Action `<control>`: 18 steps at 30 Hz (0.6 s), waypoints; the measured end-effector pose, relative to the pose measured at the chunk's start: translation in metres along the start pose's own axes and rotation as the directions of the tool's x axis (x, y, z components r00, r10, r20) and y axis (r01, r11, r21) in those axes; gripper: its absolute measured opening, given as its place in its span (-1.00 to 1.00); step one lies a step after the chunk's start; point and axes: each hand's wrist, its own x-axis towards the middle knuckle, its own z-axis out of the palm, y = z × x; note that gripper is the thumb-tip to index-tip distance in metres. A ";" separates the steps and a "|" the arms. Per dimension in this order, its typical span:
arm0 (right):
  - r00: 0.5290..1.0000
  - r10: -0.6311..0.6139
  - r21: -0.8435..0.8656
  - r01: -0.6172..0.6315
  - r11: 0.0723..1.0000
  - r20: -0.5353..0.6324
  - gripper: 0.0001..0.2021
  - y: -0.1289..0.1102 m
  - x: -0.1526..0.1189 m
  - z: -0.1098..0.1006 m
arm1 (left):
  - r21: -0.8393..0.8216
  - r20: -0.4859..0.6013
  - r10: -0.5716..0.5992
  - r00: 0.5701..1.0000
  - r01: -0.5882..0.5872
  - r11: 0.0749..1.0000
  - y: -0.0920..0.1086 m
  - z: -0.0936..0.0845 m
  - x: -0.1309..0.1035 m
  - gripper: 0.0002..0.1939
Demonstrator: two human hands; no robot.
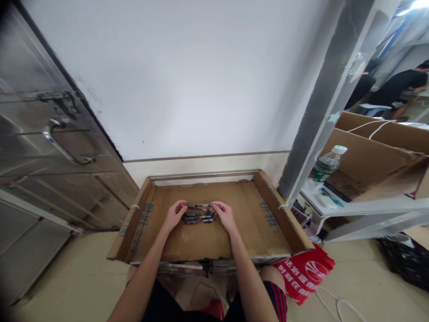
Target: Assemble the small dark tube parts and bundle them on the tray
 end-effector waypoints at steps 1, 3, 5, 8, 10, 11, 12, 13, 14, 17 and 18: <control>1.000 0.002 -0.006 -0.002 1.000 -0.003 -0.63 -0.001 0.000 0.000 | 0.007 -0.001 -0.003 1.000 0.003 1.000 0.000 0.000 0.000 -0.67; 1.000 0.005 -0.011 -0.005 1.000 -0.005 -0.62 -0.001 0.000 0.000 | 0.063 0.014 0.000 1.000 -0.001 0.998 0.001 0.000 0.000 -0.65; 1.000 0.004 -0.009 -0.004 1.000 -0.006 -0.63 -0.001 0.000 0.000 | 0.141 0.026 0.017 1.000 -0.020 0.990 0.002 -0.001 -0.001 -0.61; 1.000 -0.008 0.000 0.008 1.000 -0.004 -0.64 0.001 0.000 0.000 | 0.183 0.035 0.028 0.999 -0.034 0.982 0.003 -0.002 -0.001 -0.61; 1.000 -0.012 0.004 0.012 1.000 -0.003 -0.64 0.002 0.000 -0.001 | 0.147 0.043 0.017 0.999 -0.023 0.989 0.003 -0.003 -0.001 -0.65; 1.000 -0.012 0.005 0.012 1.000 -0.004 -0.63 0.001 0.000 0.000 | 0.122 0.045 0.009 0.999 -0.015 0.992 0.003 -0.003 -0.001 -0.68; 1.000 -0.010 0.007 0.010 1.000 -0.005 -0.63 0.001 0.000 0.000 | 0.097 0.044 0.002 0.999 -0.006 0.995 0.002 -0.003 -0.001 -0.70; 1.000 -0.008 0.009 0.008 1.000 -0.007 -0.63 0.001 0.000 0.000 | 0.074 0.042 -0.005 0.999 0.002 0.997 0.002 -0.003 -0.001 -0.71; 1.000 -0.007 0.012 0.007 1.000 -0.010 -0.63 0.001 0.000 0.000 | 0.053 0.038 -0.011 0.999 0.009 0.999 0.001 -0.003 -0.001 -0.71; 1.000 -0.006 0.015 0.007 1.000 -0.013 -0.64 0.001 0.000 0.000 | 0.016 0.019 -0.034 0.999 0.034 0.999 0.000 -0.002 0.000 -0.66; 1.000 -0.005 0.013 0.006 1.000 -0.016 -0.64 0.001 0.000 0.000 | 0.018 0.018 -0.039 0.999 0.039 0.999 0.000 -0.001 -0.001 -0.67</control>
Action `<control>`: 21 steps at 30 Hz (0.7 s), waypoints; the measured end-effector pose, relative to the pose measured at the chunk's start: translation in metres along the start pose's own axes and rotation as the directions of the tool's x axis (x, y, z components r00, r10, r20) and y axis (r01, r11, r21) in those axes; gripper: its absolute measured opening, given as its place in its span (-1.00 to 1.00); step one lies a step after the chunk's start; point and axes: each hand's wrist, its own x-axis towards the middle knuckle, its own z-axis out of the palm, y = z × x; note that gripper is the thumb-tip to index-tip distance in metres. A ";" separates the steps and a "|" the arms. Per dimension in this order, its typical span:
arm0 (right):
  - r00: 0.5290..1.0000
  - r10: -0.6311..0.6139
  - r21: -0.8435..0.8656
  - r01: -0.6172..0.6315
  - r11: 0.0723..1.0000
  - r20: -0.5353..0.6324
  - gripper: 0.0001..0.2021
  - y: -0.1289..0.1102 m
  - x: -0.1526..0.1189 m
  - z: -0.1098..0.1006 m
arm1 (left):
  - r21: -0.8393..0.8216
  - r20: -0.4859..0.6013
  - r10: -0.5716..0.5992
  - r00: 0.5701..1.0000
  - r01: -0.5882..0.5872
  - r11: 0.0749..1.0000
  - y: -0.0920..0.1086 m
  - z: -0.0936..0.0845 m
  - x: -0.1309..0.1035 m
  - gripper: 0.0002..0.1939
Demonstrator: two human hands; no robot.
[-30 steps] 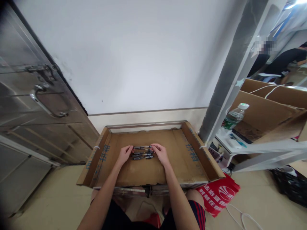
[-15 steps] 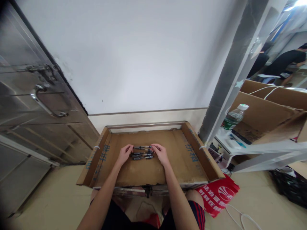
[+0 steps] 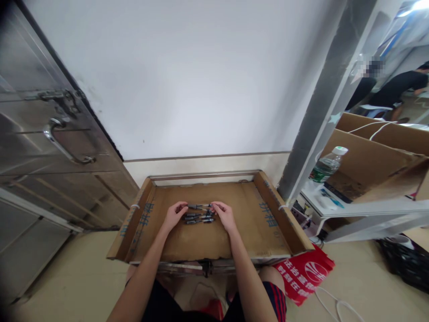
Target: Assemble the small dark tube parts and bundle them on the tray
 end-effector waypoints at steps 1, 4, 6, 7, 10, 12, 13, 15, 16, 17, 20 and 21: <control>1.000 0.001 -0.002 -0.001 1.000 -0.002 -0.64 0.000 0.000 0.000 | 0.013 0.000 0.000 1.000 0.000 1.000 0.000 0.000 0.000 -0.68; 1.000 0.004 0.001 -0.004 1.000 -0.004 -0.65 0.001 0.000 0.000 | 0.084 0.005 0.029 1.000 -0.029 0.996 0.002 0.000 -0.001 -0.61; 1.000 0.008 -0.002 -0.008 1.000 -0.003 -0.65 0.001 0.000 0.000 | 0.107 0.009 0.041 0.999 -0.041 0.993 0.004 -0.001 -0.001 -0.62; 1.000 0.010 -0.005 -0.010 1.000 -0.003 -0.65 0.001 0.001 0.000 | 0.101 0.013 0.036 0.999 -0.037 0.994 0.004 -0.002 -0.001 -0.64; 1.000 0.015 -0.008 -0.015 1.000 -0.004 -0.62 0.001 0.001 0.000 | 0.044 0.030 0.012 0.999 -0.013 0.999 0.005 -0.004 -0.001 -0.68; 1.000 0.014 -0.006 -0.014 1.000 -0.005 -0.61 0.001 0.001 0.000 | 0.016 0.032 0.006 0.999 -0.007 1.000 0.006 -0.004 -0.001 -0.69; 1.000 0.015 -0.006 -0.015 1.000 -0.006 -0.60 0.001 0.001 0.000 | 0.012 0.028 0.004 1.000 -0.004 1.000 0.006 -0.004 -0.001 -0.68; 1.000 0.015 -0.002 -0.015 1.000 -0.008 -0.61 0.001 0.001 0.000 | 0.025 0.017 -0.005 1.000 0.004 1.000 0.006 -0.003 -0.001 -0.67; 1.000 0.014 0.001 -0.014 1.000 -0.008 -0.61 0.001 0.001 0.000 | 0.041 0.015 -0.005 1.000 0.005 0.999 0.006 -0.002 -0.001 -0.66; 1.000 0.014 0.004 -0.014 1.000 -0.007 -0.62 0.001 0.001 0.000 | 0.059 0.015 -0.001 1.000 0.000 0.998 0.006 -0.001 -0.001 -0.66; 1.000 0.014 0.002 -0.014 1.000 -0.003 -0.63 0.001 0.000 0.000 | 0.093 0.025 0.030 0.999 -0.032 0.995 0.006 -0.001 -0.001 -0.63; 1.000 0.012 0.000 -0.012 1.000 -0.002 -0.63 0.001 0.000 0.000 | 0.090 0.025 0.033 0.999 -0.035 0.995 0.006 -0.001 -0.001 -0.61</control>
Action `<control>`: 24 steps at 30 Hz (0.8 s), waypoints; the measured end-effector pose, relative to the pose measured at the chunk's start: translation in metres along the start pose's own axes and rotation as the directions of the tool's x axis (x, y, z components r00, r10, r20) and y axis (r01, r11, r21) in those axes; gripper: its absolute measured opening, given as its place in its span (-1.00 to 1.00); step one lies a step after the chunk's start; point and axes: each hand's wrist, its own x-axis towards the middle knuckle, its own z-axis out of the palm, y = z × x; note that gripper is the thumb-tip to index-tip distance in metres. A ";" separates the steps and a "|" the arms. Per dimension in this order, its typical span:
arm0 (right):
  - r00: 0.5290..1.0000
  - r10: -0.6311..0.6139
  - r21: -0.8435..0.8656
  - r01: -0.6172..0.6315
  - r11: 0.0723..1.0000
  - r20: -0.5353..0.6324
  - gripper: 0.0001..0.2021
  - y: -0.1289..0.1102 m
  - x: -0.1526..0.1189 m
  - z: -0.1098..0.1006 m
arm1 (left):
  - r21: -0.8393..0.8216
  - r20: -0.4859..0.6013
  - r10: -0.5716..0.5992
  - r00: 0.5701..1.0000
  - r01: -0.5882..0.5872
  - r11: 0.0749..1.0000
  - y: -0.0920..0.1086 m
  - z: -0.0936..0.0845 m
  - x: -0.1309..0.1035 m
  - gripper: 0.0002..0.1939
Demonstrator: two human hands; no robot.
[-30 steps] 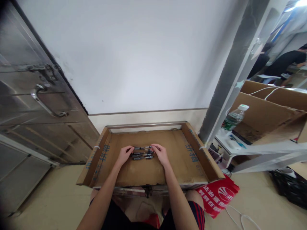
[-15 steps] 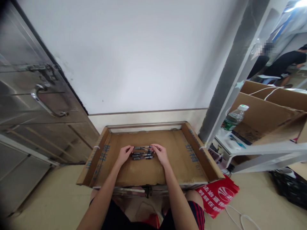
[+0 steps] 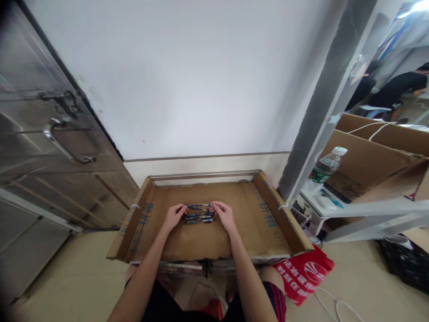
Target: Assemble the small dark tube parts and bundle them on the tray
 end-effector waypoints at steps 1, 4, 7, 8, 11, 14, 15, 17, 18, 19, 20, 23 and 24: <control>1.000 -0.004 -0.001 0.004 1.000 0.001 -0.64 0.000 0.000 0.000 | -0.008 -0.003 -0.003 1.000 0.003 1.000 -0.001 0.000 0.000 -0.60; 1.000 -0.016 -0.008 0.016 1.000 0.012 -0.64 -0.001 -0.001 0.000 | -0.020 -0.010 -0.024 1.000 0.023 1.000 -0.002 -0.001 0.000 -0.59; 1.000 -0.006 -0.018 0.007 1.000 0.013 -0.62 -0.001 0.000 0.001 | -0.010 0.001 -0.023 1.000 0.023 1.000 -0.003 0.000 0.000 -0.61; 1.000 -0.003 -0.018 0.003 1.000 0.006 -0.62 0.000 0.000 0.001 | -0.015 0.005 -0.022 1.000 0.022 1.000 -0.003 0.000 0.000 -0.63; 1.000 0.001 -0.016 -0.001 1.000 -0.009 -0.61 0.001 0.001 0.001 | -0.048 0.014 -0.021 1.000 0.022 0.999 -0.002 0.000 -0.001 -0.69; 1.000 -0.007 -0.012 0.007 1.000 -0.003 -0.61 0.002 0.001 0.000 | -0.060 0.017 -0.024 1.000 0.024 0.998 -0.002 0.000 -0.001 -0.71; 1.000 -0.010 -0.007 0.010 1.000 0.000 -0.62 0.002 0.001 0.000 | -0.062 0.019 -0.024 1.000 0.025 0.998 -0.001 0.000 -0.001 -0.72; 1.000 -0.009 0.009 0.009 1.000 0.007 -0.62 0.002 0.001 0.000 | -0.068 0.027 -0.022 0.999 0.024 0.997 -0.001 0.000 -0.001 -0.72; 1.000 -0.005 0.016 0.005 1.000 0.010 -0.62 0.002 0.001 0.000 | -0.070 0.034 -0.021 0.999 0.023 0.997 -0.001 -0.001 -0.001 -0.72; 1.000 -0.001 0.021 0.000 1.000 0.012 -0.63 0.002 0.002 0.000 | -0.072 0.040 -0.020 0.999 0.023 0.997 -0.001 -0.001 -0.001 -0.72; 1.000 0.003 0.024 -0.004 1.000 0.011 -0.63 0.001 0.002 0.000 | -0.072 0.045 -0.020 0.999 0.023 0.997 -0.001 -0.001 -0.001 -0.71; 1.000 0.007 0.024 -0.007 1.000 0.001 -0.64 0.001 0.002 0.000 | -0.061 0.053 -0.020 0.998 0.023 0.998 -0.001 -0.001 -0.001 -0.70; 1.000 0.005 0.025 -0.005 1.000 -0.004 -0.63 0.000 0.002 0.000 | -0.056 0.054 -0.020 0.998 0.023 0.998 -0.002 -0.001 -0.001 -0.70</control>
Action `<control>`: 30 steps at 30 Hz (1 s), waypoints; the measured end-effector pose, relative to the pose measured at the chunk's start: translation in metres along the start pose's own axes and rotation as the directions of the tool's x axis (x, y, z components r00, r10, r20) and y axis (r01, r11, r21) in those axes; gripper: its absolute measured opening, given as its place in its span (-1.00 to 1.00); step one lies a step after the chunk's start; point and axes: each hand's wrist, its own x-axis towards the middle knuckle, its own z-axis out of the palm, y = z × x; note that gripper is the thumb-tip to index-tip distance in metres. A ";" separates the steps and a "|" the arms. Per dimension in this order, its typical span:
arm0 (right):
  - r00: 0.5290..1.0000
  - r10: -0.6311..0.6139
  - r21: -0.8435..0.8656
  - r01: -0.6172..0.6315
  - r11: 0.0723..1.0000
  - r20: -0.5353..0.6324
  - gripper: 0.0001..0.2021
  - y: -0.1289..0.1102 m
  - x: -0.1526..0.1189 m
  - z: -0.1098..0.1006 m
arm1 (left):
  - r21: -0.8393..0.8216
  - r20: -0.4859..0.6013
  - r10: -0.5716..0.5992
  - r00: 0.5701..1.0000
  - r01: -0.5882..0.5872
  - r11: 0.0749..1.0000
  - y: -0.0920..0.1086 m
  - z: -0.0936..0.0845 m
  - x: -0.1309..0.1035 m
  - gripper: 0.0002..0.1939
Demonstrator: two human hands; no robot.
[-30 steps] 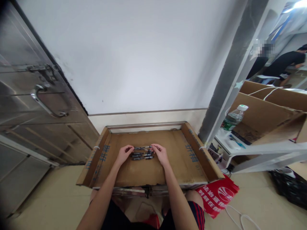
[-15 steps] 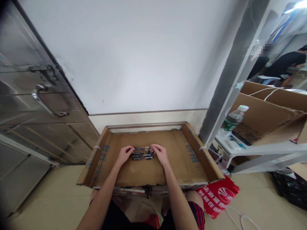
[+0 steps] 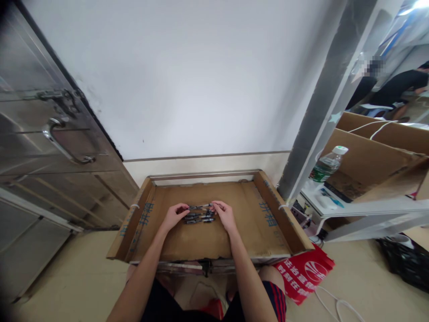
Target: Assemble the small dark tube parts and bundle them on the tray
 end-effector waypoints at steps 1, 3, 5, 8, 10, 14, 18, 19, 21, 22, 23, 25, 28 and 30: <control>1.000 -0.004 0.000 0.004 1.000 -0.003 -0.63 0.000 0.000 0.000 | 0.006 0.000 -0.001 1.000 0.001 1.000 -0.001 0.000 0.000 -0.69; 1.000 -0.019 -0.006 0.019 1.000 -0.012 -0.62 -0.001 0.000 0.000 | 0.014 -0.005 -0.003 1.000 0.003 1.000 -0.004 0.000 0.001 -0.70; 0.999 -0.032 -0.021 0.032 0.999 -0.024 -0.61 -0.001 -0.001 0.000 | 0.016 -0.016 0.000 1.000 0.001 1.000 -0.007 0.000 0.001 -0.71; 0.999 -0.033 -0.014 0.033 0.999 -0.027 -0.61 0.001 0.000 -0.001 | 0.016 -0.029 -0.003 1.000 0.003 1.000 -0.010 0.000 0.002 -0.71; 0.999 -0.027 0.040 0.028 0.999 -0.028 -0.63 0.002 0.000 -0.001 | 0.017 -0.030 -0.011 0.999 0.012 1.000 -0.010 0.000 0.002 -0.71; 0.997 -0.013 0.130 0.023 0.991 -0.072 -0.67 0.003 0.001 0.002 | 0.028 -0.025 -0.013 1.000 0.014 1.000 -0.007 0.001 0.002 -0.72; 0.994 -0.024 0.106 0.036 0.994 -0.109 -0.64 0.002 0.001 0.004 | 0.038 -0.053 -0.002 0.999 0.004 0.999 -0.006 0.001 0.002 -0.74; 0.994 -0.029 0.093 0.039 0.995 -0.108 -0.63 0.003 0.001 0.004 | 0.040 -0.058 0.000 0.998 0.003 0.999 -0.006 0.001 0.002 -0.75; 0.994 -0.042 0.052 0.047 0.998 -0.097 -0.61 0.004 0.001 0.004 | 0.041 -0.066 0.002 0.998 0.000 0.999 -0.007 0.001 0.002 -0.75; 0.994 -0.052 0.017 0.053 0.998 -0.092 -0.60 0.005 0.001 0.004 | 0.039 -0.071 0.003 0.997 0.000 0.999 -0.008 0.001 0.002 -0.75; 0.994 -0.064 -0.029 0.061 0.998 -0.089 -0.59 0.006 0.001 0.004 | 0.038 -0.075 0.003 0.997 0.000 0.999 -0.009 0.001 0.002 -0.75; 0.991 -0.108 -0.162 0.094 0.982 -0.081 -0.59 0.007 0.000 0.005 | 0.036 -0.084 0.005 0.996 -0.002 0.999 -0.009 0.000 0.002 -0.76; 0.977 -0.205 -0.365 0.171 0.915 -0.055 -0.62 0.007 -0.002 0.007 | 0.028 -0.102 0.003 0.995 0.000 1.000 -0.009 0.000 0.003 -0.75; 0.968 -0.250 -0.427 0.215 0.878 -0.025 -0.63 0.005 -0.003 0.008 | 0.020 -0.109 -0.004 0.994 0.006 1.000 -0.009 0.000 0.003 -0.76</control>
